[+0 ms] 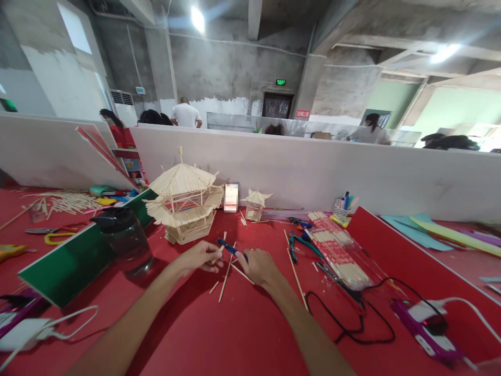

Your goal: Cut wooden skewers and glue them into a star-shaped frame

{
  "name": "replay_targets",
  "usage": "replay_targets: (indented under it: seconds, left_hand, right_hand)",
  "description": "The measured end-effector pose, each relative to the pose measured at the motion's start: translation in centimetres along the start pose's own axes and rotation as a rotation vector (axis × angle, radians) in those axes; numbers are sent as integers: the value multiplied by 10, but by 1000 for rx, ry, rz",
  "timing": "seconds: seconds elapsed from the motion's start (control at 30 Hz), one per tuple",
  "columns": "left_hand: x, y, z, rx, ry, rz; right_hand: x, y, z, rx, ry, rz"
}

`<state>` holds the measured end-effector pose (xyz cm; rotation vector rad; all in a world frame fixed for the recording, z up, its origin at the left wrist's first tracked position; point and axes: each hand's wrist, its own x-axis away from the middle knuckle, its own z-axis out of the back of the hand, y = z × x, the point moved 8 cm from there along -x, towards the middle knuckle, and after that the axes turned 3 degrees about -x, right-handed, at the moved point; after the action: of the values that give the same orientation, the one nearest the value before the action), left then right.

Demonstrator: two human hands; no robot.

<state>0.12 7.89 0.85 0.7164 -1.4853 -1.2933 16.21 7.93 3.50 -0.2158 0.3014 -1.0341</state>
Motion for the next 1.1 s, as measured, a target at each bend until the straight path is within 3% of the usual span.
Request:
replay_targets:
  seconds: [0.17, 0.3, 0.5, 0.63, 0.7, 0.8, 0.97, 1.1]
  left_hand:
    - [-1, -3, 2, -43, -6, 32]
    - [0, -2, 10, -72, 32, 47]
    - [-2, 1, 27, -166, 131, 11]
    - [0, 12, 34, -535, 235, -125]
    - [4, 23, 35, -791, 314, -225]
    - [8, 30, 33, -1020, 362, -263]
    - [5, 30, 24, -1119, 276, -260]
    - [3, 28, 21, -1085, 257, -258]
  right_hand:
    - [-4, -2, -5, 33, -14, -21]
    - [-3, 6, 3, 13, 14, -87]
    - [10, 60, 37, 93, 137, -284]
    - [19, 104, 54, 285, 228, -382]
    - [21, 124, 55, 313, 224, -424]
    - [24, 144, 52, 354, 223, -462]
    - [24, 157, 41, 390, 199, -457]
    - [19, 151, 36, 366, 236, -426]
